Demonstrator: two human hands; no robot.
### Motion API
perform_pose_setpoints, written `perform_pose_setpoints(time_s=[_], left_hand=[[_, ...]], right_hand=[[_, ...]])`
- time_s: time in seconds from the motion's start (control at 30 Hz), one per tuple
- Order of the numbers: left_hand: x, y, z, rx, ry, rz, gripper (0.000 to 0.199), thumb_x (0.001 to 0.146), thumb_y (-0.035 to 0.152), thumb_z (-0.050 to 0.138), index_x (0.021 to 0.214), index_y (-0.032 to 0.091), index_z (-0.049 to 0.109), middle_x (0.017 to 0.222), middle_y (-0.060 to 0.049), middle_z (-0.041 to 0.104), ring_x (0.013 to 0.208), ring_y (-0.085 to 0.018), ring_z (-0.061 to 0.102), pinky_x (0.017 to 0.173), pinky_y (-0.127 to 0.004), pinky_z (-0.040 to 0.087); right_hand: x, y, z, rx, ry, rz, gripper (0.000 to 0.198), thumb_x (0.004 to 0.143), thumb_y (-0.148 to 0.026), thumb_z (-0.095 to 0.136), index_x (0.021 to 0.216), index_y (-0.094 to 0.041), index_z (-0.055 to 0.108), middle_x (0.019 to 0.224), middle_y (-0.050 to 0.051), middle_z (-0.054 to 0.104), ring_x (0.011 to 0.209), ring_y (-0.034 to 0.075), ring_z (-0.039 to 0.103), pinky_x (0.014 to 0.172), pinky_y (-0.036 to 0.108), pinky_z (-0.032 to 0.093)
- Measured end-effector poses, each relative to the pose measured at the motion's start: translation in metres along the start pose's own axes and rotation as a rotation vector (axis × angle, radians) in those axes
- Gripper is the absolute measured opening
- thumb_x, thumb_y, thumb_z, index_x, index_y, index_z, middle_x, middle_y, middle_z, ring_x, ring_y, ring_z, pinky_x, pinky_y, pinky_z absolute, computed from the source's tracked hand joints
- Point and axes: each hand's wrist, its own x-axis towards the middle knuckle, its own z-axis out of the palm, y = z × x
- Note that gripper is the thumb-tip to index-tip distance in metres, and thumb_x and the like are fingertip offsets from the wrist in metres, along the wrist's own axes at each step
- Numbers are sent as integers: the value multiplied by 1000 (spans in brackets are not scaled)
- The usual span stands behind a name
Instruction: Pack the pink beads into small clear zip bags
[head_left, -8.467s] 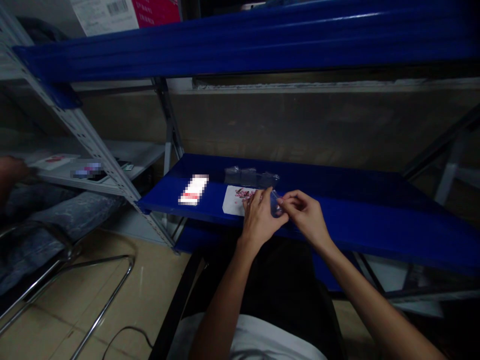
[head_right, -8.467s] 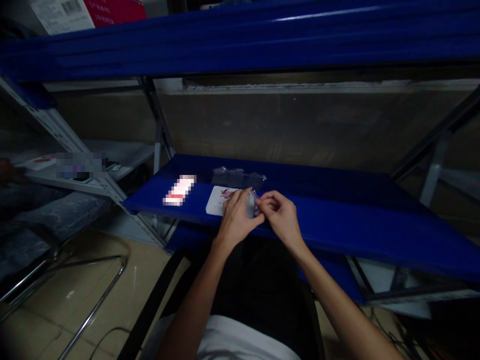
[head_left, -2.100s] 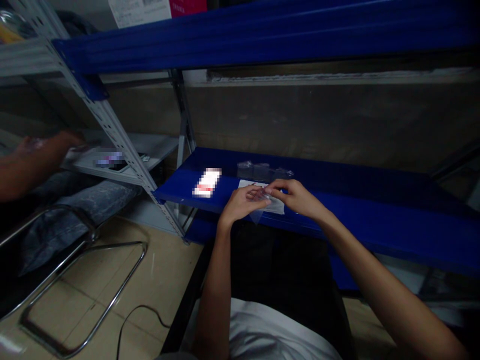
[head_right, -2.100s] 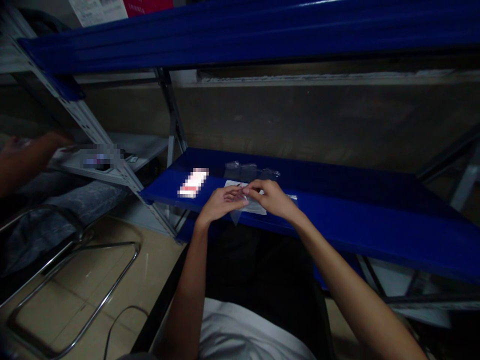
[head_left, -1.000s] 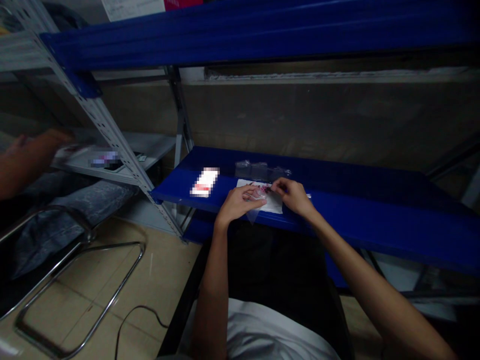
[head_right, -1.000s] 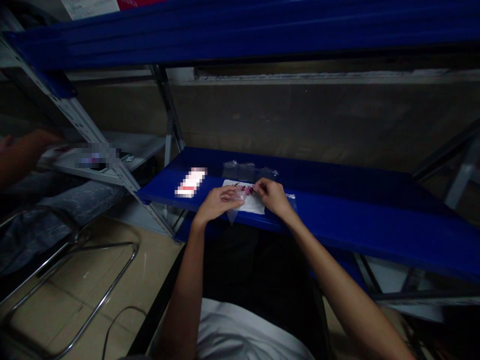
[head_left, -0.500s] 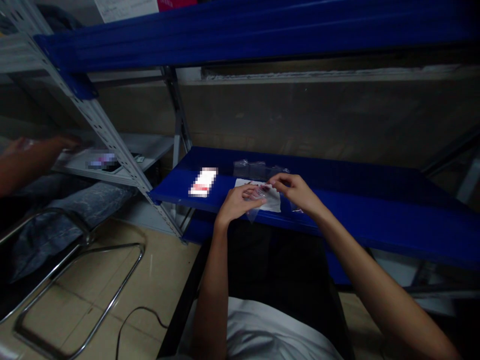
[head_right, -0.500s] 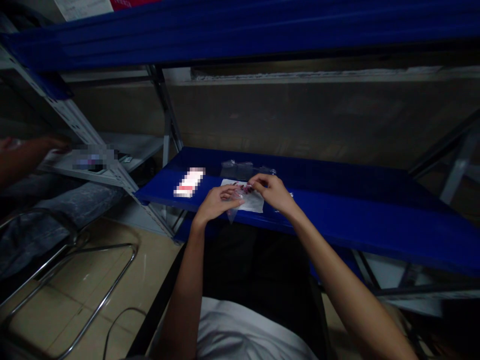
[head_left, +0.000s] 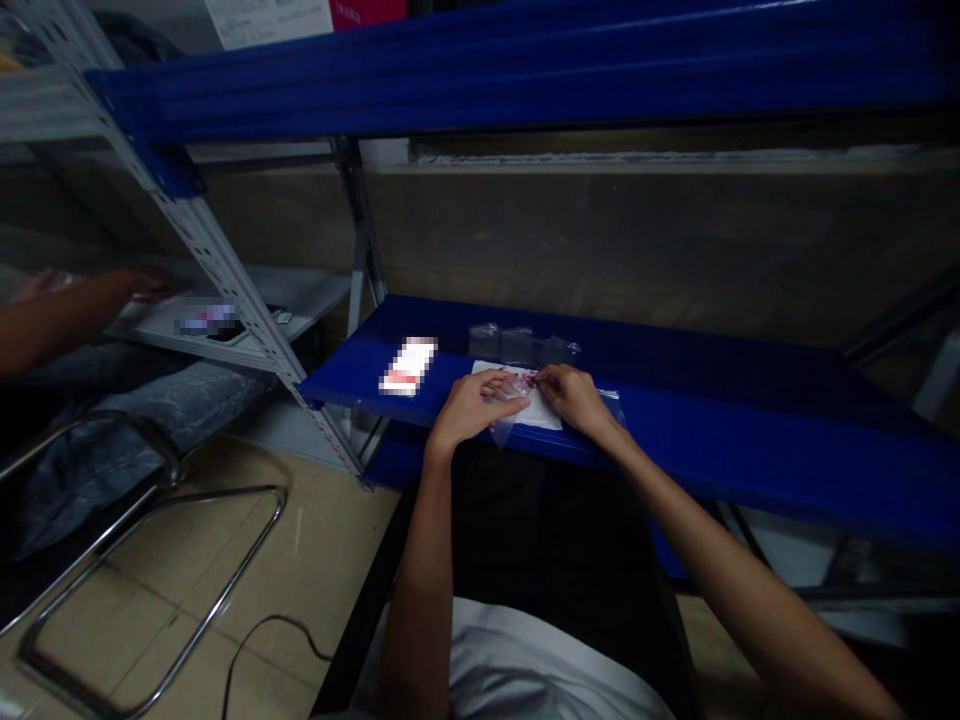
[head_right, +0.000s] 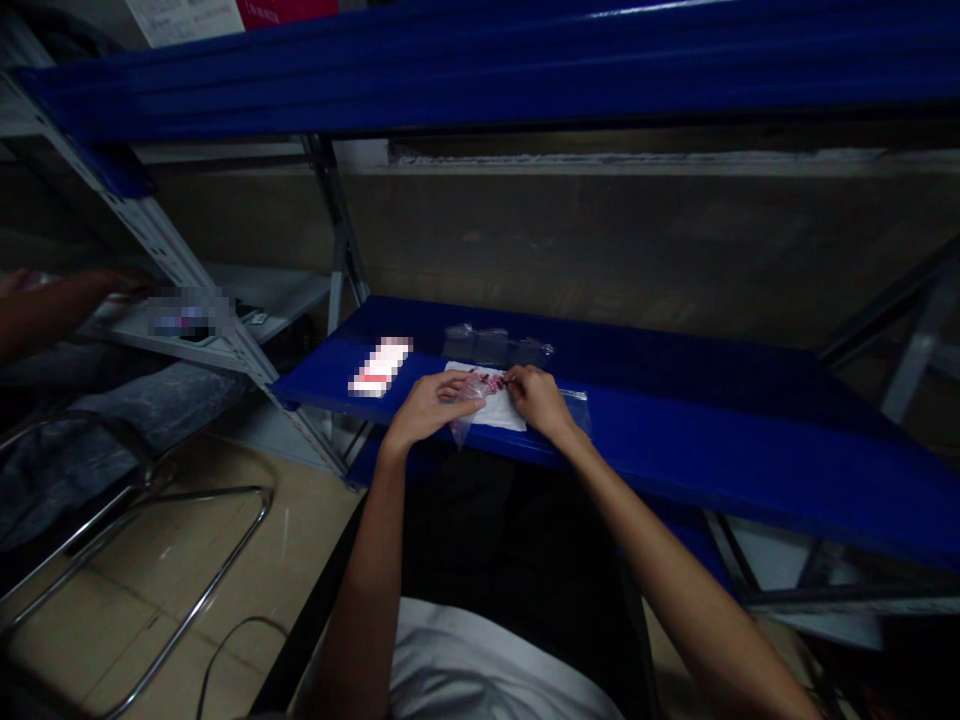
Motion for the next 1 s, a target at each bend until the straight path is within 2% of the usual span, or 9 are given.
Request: perform_pose_setpoints(time_s=[0.5, 0.7, 0.87, 0.93, 1.0], left_hand=[[-1, -7, -4, 11, 19, -14, 51, 74, 41, 89, 117, 15, 76, 107, -10, 79, 87, -18, 72, 79, -29, 58], [-2, -3, -5, 9, 10, -29, 51, 75, 38, 88, 118, 14, 75, 107, -10, 79, 87, -19, 72, 81, -30, 58], [-1, -3, -5, 29, 22, -24, 53, 75, 39, 88, 120, 15, 75, 109, -11, 79, 91, -20, 73, 84, -32, 58], [-1, -5, -3, 26, 20, -15, 52, 75, 39, 88, 120, 15, 76, 109, -11, 80, 91, -20, 73, 85, -32, 58], [0, -7, 0, 0, -10, 11, 49, 76, 37, 88, 118, 14, 77, 106, -11, 80, 91, -20, 75, 87, -32, 59]], right_hand=[[8, 3, 12, -89, -77, 39, 22, 94, -11, 58, 106, -16, 76, 104, 11, 74, 93, 21, 69, 84, 27, 47], [13, 2, 12, -65, -83, 45, 23, 92, -6, 57, 97, -16, 77, 100, 11, 77, 91, 22, 70, 82, 27, 46], [6, -7, -9, 30, 24, 118, 21, 88, -7, 57, 88, -17, 75, 93, 9, 78, 85, 21, 70, 78, 28, 46], [1, -17, -24, 141, 80, 148, 16, 89, -13, 60, 89, -18, 75, 93, 8, 79, 84, 21, 71, 76, 28, 47], [-4, -32, -39, 283, 77, 127, 14, 92, -23, 62, 93, -19, 75, 94, 6, 79, 87, 21, 71, 77, 29, 49]])
